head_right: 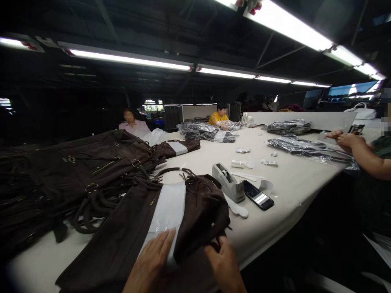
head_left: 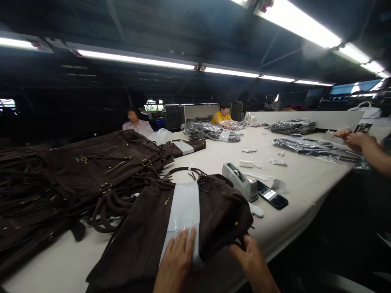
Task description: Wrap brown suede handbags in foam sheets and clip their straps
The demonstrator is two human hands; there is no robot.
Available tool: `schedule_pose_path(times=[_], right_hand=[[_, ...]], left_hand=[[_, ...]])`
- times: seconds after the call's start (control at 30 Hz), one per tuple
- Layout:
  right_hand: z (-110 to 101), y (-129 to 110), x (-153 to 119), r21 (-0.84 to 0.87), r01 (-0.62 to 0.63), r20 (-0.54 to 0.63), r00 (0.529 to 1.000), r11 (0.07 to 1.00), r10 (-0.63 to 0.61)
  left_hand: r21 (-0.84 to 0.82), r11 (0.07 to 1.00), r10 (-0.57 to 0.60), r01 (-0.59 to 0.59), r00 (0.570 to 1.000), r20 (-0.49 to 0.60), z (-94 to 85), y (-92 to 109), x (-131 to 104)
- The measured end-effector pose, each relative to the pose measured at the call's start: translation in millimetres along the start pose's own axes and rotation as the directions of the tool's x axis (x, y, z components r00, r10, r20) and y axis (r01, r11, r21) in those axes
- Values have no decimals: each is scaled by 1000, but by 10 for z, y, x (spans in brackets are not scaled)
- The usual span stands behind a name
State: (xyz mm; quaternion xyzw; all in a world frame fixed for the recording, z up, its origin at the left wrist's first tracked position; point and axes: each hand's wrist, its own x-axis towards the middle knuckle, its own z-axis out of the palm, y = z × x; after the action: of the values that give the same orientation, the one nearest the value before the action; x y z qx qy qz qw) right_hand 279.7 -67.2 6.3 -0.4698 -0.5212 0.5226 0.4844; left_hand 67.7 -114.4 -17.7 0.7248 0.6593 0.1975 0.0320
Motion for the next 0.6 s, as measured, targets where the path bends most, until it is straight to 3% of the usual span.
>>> schedule_pose_path(times=[0.07, 0.13, 0.27, 0.37, 0.43, 0.53, 0.6], right_hand=[[194, -310, 129, 145, 150, 117, 979, 978, -168], [352, -527, 297, 291, 202, 204, 942, 935, -266], [502, -556, 527, 333, 156, 262, 932, 930, -250], [539, -362, 542, 242, 45, 294, 949, 969, -118], [574, -235, 534, 231, -31, 324, 945, 972, -47], [679, -125, 572, 295, -95, 358, 933, 951, -18], [801, -95, 616, 355, -158, 385, 923, 921, 9]], left_hand=[[-95, 993, -72, 72, 997, -4, -308, 46, 134], [-190, 970, -160, 150, 986, -41, -645, 13, 303], [-351, 913, -301, 206, 923, -241, -1268, -265, 643], [-498, 847, -420, 186, 808, -413, -1624, -495, 798], [-618, 779, -494, 108, 713, -498, -1831, -567, 840], [-743, 663, -574, -89, 576, -582, -2142, -527, 836], [-781, 602, -625, -168, 510, -591, -2339, -448, 798]])
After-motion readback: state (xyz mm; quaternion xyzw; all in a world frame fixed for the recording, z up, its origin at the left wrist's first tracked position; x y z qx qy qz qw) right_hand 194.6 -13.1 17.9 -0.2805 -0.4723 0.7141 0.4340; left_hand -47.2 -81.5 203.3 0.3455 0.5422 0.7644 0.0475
